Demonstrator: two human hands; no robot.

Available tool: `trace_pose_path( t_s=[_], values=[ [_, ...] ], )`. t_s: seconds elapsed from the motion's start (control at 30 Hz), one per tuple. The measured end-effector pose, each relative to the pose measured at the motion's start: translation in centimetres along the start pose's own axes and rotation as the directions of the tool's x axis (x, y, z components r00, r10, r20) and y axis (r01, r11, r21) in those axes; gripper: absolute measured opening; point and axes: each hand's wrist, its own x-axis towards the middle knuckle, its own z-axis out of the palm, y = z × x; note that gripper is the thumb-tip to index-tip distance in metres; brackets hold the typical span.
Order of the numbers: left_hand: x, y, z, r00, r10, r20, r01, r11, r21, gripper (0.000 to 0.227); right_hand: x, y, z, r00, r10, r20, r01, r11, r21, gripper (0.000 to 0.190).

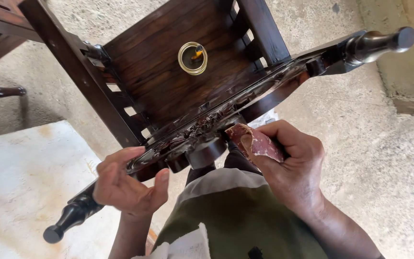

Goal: Sanding and applying varnish to a decorative wooden chair.

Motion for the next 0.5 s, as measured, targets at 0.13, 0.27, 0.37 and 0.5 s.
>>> trace_pose_path(
  t_s=[0.13, 0.27, 0.37, 0.5],
  values=[
    [0.7, -0.1, 0.1, 0.998, -0.029, 0.064, 0.032, 0.999, -0.041, 0.077, 0.1, -0.8, 1.0, 1.0, -0.022, -0.011, 0.022, 0.999, -0.048, 0.016],
    [0.3, -0.2, -0.1, 0.995, -0.084, 0.053, 0.089, 0.989, -0.115, 0.083, 0.1, -1.5, 2.0, 0.999, -0.033, -0.041, 0.027, 0.991, -0.133, 0.016],
    [0.5, -0.1, -0.3, 0.993, -0.087, 0.074, 0.097, 0.985, -0.141, 0.086, -0.3, -1.5, 2.4, 0.996, -0.042, -0.074, 0.028, 0.981, -0.19, 0.015],
    [0.8, -0.2, -0.3, 0.992, -0.058, 0.11, 0.08, 0.976, -0.202, 0.086, -0.4, -1.5, 2.4, 0.99, -0.108, -0.091, 0.084, 0.969, -0.231, 0.013]
  ],
)
